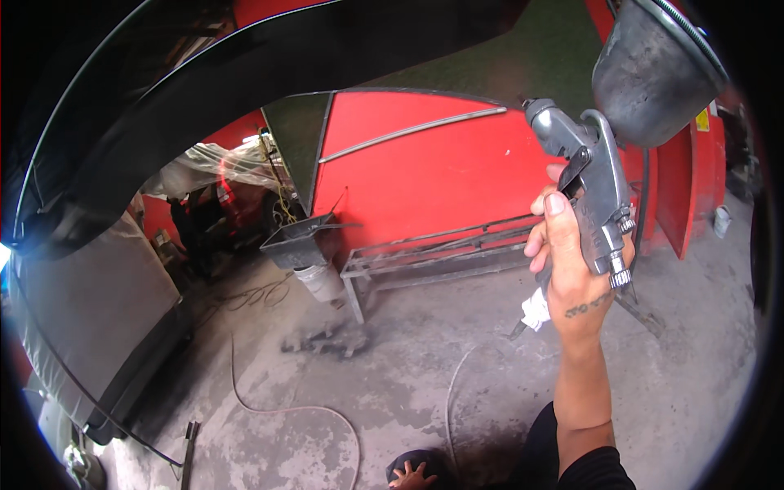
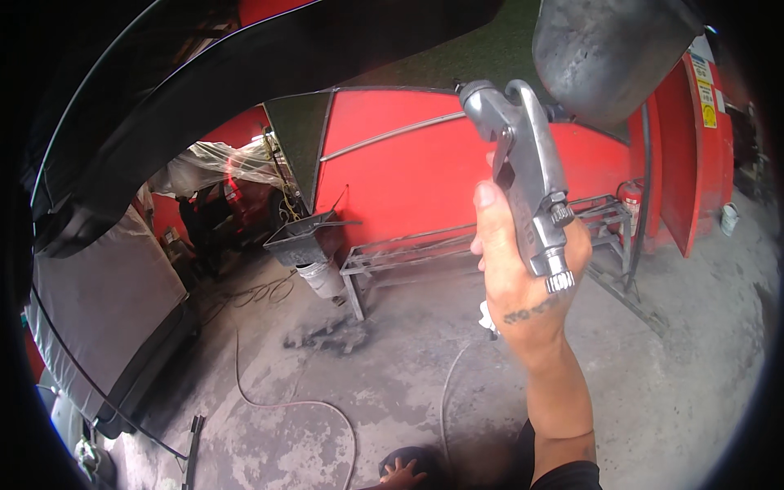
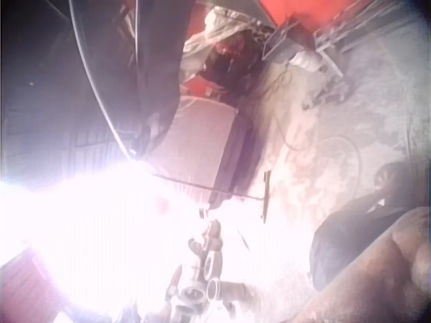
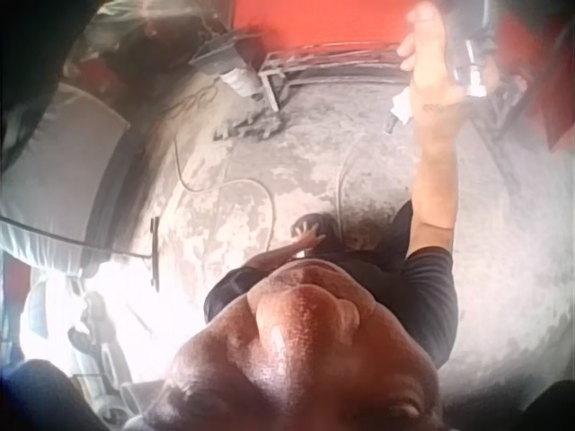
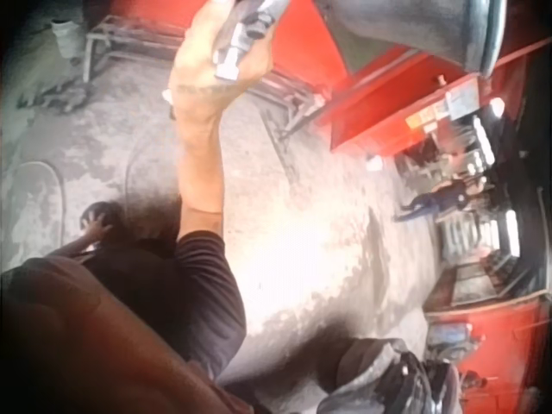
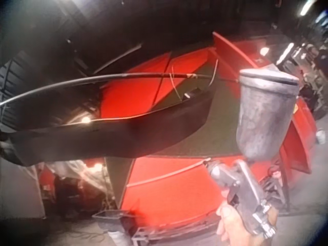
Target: The person inspects a black car bumper, then uses a spray gun to apply a coat of paint. They move around the bumper to cover different sections, including the edges and the main body, ensuring even coverage.
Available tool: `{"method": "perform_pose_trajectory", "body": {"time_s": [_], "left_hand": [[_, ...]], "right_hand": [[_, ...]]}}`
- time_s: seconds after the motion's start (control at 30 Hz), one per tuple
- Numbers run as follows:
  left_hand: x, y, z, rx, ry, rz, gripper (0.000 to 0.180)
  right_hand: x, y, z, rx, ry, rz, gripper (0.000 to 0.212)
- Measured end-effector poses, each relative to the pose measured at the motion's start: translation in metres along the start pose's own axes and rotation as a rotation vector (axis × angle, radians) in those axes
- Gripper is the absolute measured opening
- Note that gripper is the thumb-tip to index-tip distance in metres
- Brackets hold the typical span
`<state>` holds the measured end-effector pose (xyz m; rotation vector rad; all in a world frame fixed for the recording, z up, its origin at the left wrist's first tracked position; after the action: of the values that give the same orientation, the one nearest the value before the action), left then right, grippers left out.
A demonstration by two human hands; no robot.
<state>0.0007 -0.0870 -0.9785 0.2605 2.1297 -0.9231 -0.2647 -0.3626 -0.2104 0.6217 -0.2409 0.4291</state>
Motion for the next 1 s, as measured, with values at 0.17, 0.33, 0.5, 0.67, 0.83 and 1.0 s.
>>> {"method": "perform_pose_trajectory", "body": {"time_s": [0.17, 0.33, 0.5, 0.67, 0.83, 1.0], "left_hand": [[0.003, -0.006, 0.003, -0.014, 0.012, 0.045, 0.09], [0.004, 0.002, 0.003, -0.05, 0.034, -0.051, 0.091], [-0.006, -0.021, -0.011, -0.066, 0.002, 0.091, 0.093], [-0.002, -0.008, -0.003, -0.043, 0.011, 0.08, 0.095], [0.004, 0.005, 0.004, -0.089, 0.056, -0.116, 0.096], [0.005, 0.004, 0.003, -0.076, 0.026, -0.032, 0.095]], "right_hand": [[0.007, 0.005, 0.002, -0.143, 0.105, -0.096, 0.02], [0.019, 0.017, -0.007, -0.179, 0.223, -0.03, 0.028], [0.003, 0.011, -0.002, -0.178, 0.147, -0.12, 0.034], [-0.014, 0.011, 0.009, -0.042, 0.007, -0.087, 0.034], [-0.006, 0.013, 0.007, -0.095, 0.169, -0.103, 0.032], [-0.006, 0.015, 0.002, -0.145, 0.226, -0.077, 0.033]]}}
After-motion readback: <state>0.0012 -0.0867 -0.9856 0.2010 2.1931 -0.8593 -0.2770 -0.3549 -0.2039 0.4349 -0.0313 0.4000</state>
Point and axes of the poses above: each hand's wrist, its own z-axis towards the middle knuckle, its own x-axis out of the palm, y = z × x, the point moved 8 cm from there along z, towards the middle knuckle, and after that the axes turned 11 degrees about -z, right-handed, at the moved point
